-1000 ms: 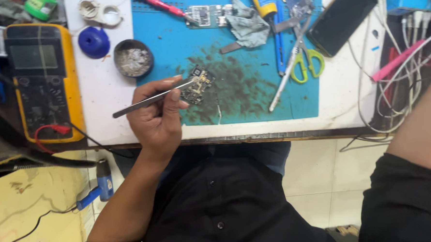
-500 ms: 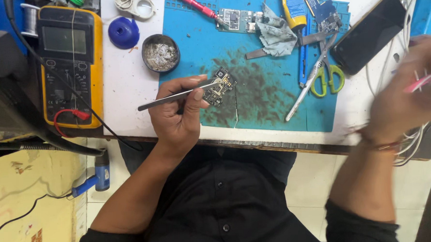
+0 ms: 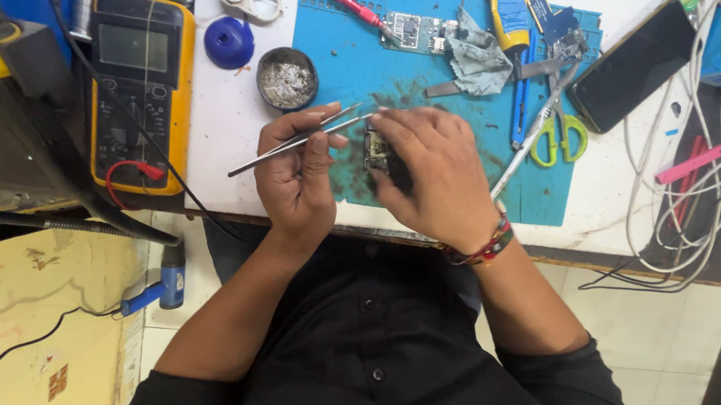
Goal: The person uses tweezers and a soldering iron to work on a small circuit board, then applies a substance from a blue container to the board. The person handles the board and tools with precision throughout the clip.
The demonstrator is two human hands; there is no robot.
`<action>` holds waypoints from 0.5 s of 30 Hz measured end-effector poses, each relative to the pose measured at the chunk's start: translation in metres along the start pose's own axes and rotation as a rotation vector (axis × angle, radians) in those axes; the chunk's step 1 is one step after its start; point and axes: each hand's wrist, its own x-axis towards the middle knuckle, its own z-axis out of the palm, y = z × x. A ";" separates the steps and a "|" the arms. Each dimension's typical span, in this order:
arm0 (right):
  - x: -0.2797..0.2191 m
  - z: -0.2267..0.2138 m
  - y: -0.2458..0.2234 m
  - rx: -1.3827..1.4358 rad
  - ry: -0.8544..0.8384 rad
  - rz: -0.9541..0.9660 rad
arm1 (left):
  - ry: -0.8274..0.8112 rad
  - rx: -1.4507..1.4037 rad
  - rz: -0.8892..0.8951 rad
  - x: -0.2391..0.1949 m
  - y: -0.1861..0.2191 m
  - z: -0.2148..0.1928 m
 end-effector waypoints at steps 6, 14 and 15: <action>-0.012 0.009 -0.010 0.011 0.102 0.112 | -0.065 0.250 0.139 0.010 0.015 0.009; -0.024 0.018 0.000 0.043 0.142 0.097 | -0.417 1.024 0.580 0.064 0.035 0.027; -0.026 0.018 0.001 0.036 0.155 0.105 | -0.431 1.079 0.569 0.072 0.034 0.032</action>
